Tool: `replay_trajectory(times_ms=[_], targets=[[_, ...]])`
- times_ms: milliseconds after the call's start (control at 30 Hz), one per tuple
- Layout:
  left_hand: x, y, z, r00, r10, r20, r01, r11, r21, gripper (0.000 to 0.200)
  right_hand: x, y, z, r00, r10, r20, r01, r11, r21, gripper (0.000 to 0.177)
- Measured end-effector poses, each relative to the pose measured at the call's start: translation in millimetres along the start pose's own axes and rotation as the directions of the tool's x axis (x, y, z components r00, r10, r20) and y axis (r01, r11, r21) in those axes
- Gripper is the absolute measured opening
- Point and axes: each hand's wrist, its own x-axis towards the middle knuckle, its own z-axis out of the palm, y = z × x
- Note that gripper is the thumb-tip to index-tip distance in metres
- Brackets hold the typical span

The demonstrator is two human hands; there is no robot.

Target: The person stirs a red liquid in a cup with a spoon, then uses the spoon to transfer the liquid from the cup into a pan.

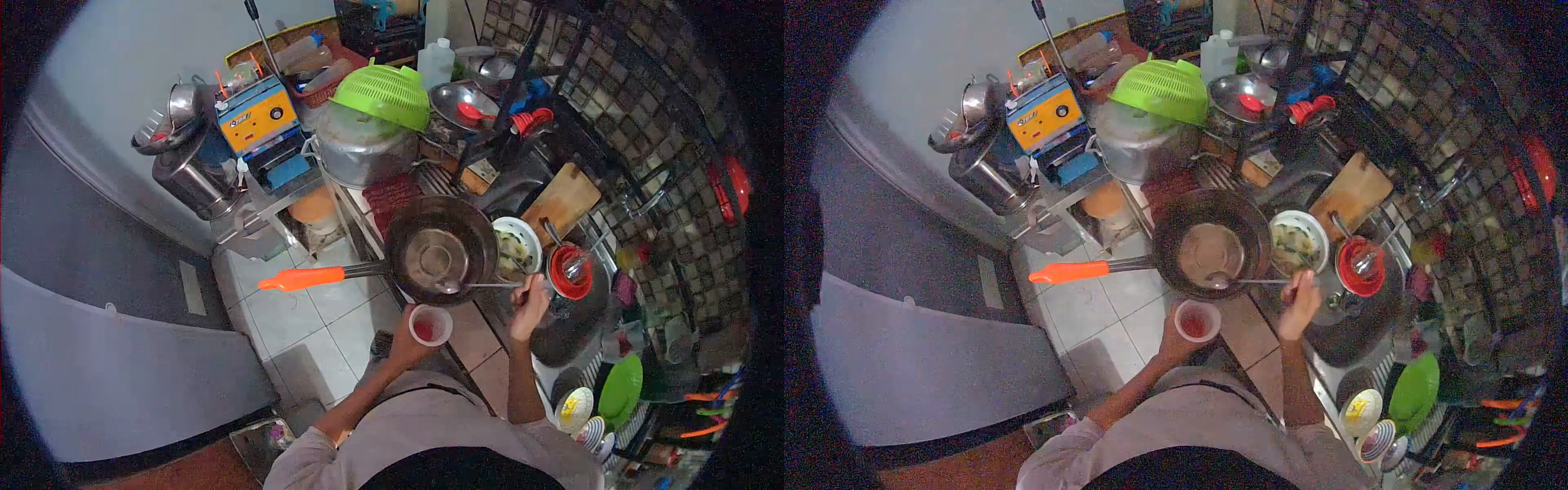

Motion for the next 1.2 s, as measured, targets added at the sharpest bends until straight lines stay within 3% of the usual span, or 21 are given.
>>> replay_trajectory(times_ms=[100, 233, 500, 733, 800, 933, 1000, 1033, 1100, 1133, 1200], targets=[[2, 1, -1, 1.0, -0.001, 0.017, 0.002, 0.999, -0.033, 0.06, 0, 14, 0, 1.0, 0.01, 0.027, -0.007, 0.993, -0.115, 0.035], [0, 1, -3, 1.0, -0.025, 0.002, 0.025, 1.0, 0.005, 0.06, 1, 33, 3, 0.997, 0.078, 0.014, -0.076, 0.993, -0.095, 0.034], [-2, -2, -5, 0.999, -0.049, 0.004, 0.048, 0.997, 0.055, 0.062, 6, 38, 0, 0.967, 0.256, -0.009, -0.252, 0.957, 0.146, 0.032], [-1, 8, -3, 0.999, -0.051, -0.008, 0.051, 0.998, -0.038, 0.064, 1, 10, -7, 0.965, 0.257, 0.05, -0.261, 0.923, 0.281, 0.031], [-1, 14, -4, 0.998, -0.059, 0.014, 0.06, 0.998, -0.035, 0.063, -4, -2, -3, 0.963, 0.223, 0.151, -0.259, 0.918, 0.299, 0.032], [0, -7, 3, 0.999, 0.044, -0.027, -0.044, 0.999, 0.002, 0.062, -18, -12, -6, 0.967, 0.223, 0.119, -0.246, 0.94, 0.236, 0.031], [0, -8, 5, 0.997, -0.063, 0.041, 0.07, 0.974, -0.215, 0.062, -25, -17, -7, 0.975, 0.094, 0.199, -0.133, 0.973, 0.191, 0.031], [1, -4, 4, 0.997, -0.061, 0.042, 0.069, 0.974, -0.215, 0.062, -24, -17, -8, 0.976, 0.093, 0.198, -0.131, 0.973, 0.191, 0.031], [1, 6, -1, 0.998, -0.058, 0.034, 0.057, 0.998, 0.01, 0.062, -20, -15, -13, 0.955, -0.05, 0.292, -0.023, 0.971, 0.24, 0.03], [1, 7, -1, 0.998, -0.056, 0.034, 0.055, 0.998, 0.01, 0.062, -19, -15, -10, 0.955, -0.052, 0.291, -0.021, 0.97, 0.24, 0.03], [0, 7, -2, 0.999, -0.012, 0.031, 0.013, 1.0, -0.027, 0.063, -13, -15, 0, 1.0, 0.007, 0.003, -0.008, 0.975, 0.22, 0.031]])
